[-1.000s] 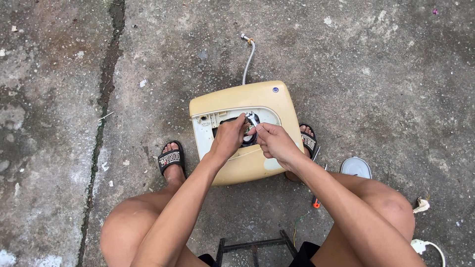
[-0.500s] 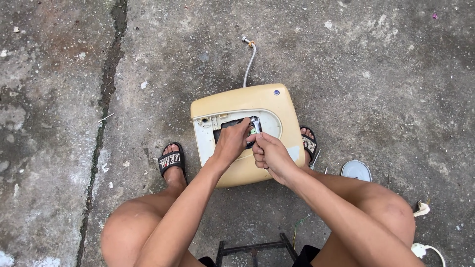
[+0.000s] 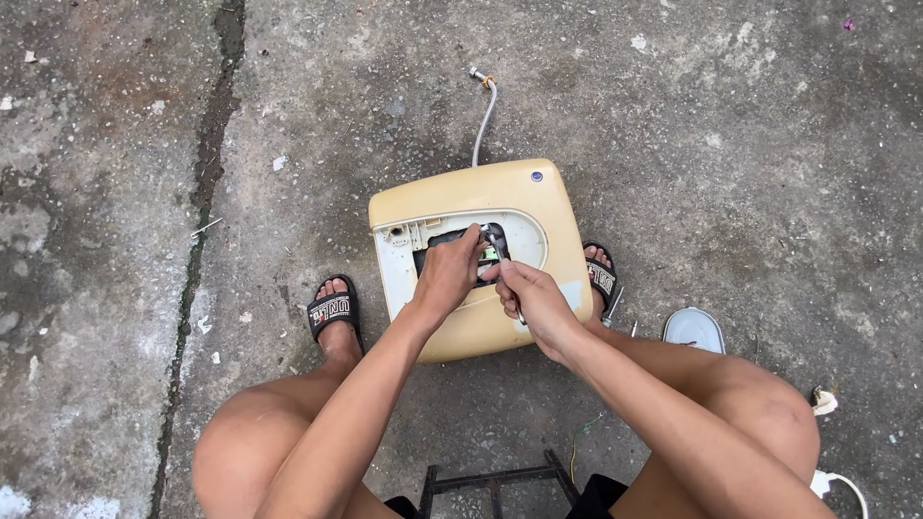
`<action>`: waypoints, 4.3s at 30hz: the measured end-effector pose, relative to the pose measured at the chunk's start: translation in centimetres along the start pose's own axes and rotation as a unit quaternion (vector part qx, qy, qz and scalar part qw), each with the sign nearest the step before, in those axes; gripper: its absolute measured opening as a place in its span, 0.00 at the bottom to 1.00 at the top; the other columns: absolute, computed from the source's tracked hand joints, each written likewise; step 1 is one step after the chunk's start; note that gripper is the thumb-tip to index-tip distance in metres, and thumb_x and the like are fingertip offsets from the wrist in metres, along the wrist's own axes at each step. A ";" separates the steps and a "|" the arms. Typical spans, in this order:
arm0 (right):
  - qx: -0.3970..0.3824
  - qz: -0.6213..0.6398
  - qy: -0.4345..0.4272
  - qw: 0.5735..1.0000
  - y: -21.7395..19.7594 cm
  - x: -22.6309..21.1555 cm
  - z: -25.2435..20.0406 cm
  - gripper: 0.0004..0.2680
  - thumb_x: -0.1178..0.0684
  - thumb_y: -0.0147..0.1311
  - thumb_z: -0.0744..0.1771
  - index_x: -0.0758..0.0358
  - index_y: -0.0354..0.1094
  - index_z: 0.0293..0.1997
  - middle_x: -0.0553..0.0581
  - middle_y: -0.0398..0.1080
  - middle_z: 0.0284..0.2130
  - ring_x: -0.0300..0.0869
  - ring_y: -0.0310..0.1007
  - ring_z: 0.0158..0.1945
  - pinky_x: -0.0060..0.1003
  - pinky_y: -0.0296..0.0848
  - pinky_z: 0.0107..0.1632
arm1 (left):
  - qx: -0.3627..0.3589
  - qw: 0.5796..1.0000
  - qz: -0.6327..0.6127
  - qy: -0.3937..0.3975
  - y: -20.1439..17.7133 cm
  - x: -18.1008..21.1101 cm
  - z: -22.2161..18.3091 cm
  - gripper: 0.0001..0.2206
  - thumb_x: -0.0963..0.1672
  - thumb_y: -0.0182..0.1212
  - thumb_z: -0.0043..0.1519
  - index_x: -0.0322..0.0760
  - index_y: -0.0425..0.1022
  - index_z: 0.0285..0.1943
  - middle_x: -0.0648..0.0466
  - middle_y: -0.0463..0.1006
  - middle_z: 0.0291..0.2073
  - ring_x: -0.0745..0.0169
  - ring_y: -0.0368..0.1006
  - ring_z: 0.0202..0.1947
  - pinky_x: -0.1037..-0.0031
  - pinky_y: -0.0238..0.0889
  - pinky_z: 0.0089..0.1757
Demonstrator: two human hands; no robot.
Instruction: Disassembling a small water heater by unscrewing bolts with a wrench to remove the internal heating element for cleaning.
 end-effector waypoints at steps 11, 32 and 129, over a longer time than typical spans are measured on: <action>-0.024 0.080 0.018 0.996 2.5 1.0 -0.5 0.09 0.53 0.38 0.74 0.64 0.64 0.45 0.47 0.51 0.25 0.30 0.51 0.23 0.22 0.54 0.26 | -0.019 1.000 0.007 -0.015 1.1 -1.1 0.1 0.01 0.42 0.49 0.68 0.44 0.64 0.45 0.42 0.77 0.23 0.31 0.77 0.30 0.45 0.70 0.36; -0.055 -0.534 -0.086 0.839 -0.3 -10.4 0.5 0.10 0.48 0.49 0.69 0.49 0.80 0.45 0.55 0.61 0.14 0.50 0.63 0.25 0.43 0.68 0.37 | -0.018 0.999 0.007 0.027 0.0 0.7 -0.1 0.04 0.44 0.46 0.71 0.45 0.64 0.43 0.49 0.77 0.25 0.39 0.79 0.32 0.52 0.72 0.34; -0.071 -0.753 -0.307 0.578 7.8 -7.5 0.7 0.12 0.43 0.43 0.71 0.59 0.69 0.45 0.66 0.75 0.24 0.66 0.80 0.33 0.59 0.76 0.42 | 0.017 1.000 -0.002 -0.009 -2.5 -3.6 -4.4 0.03 0.43 0.51 0.70 0.46 0.66 0.41 0.49 0.76 0.21 0.42 0.78 0.31 0.53 0.71 0.36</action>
Point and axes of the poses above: each hand's wrist, its own z-axis towards the middle knuckle, its own y-axis out of the palm, x = y × z, the point moved 8 cm from there along z, towards the middle knuckle
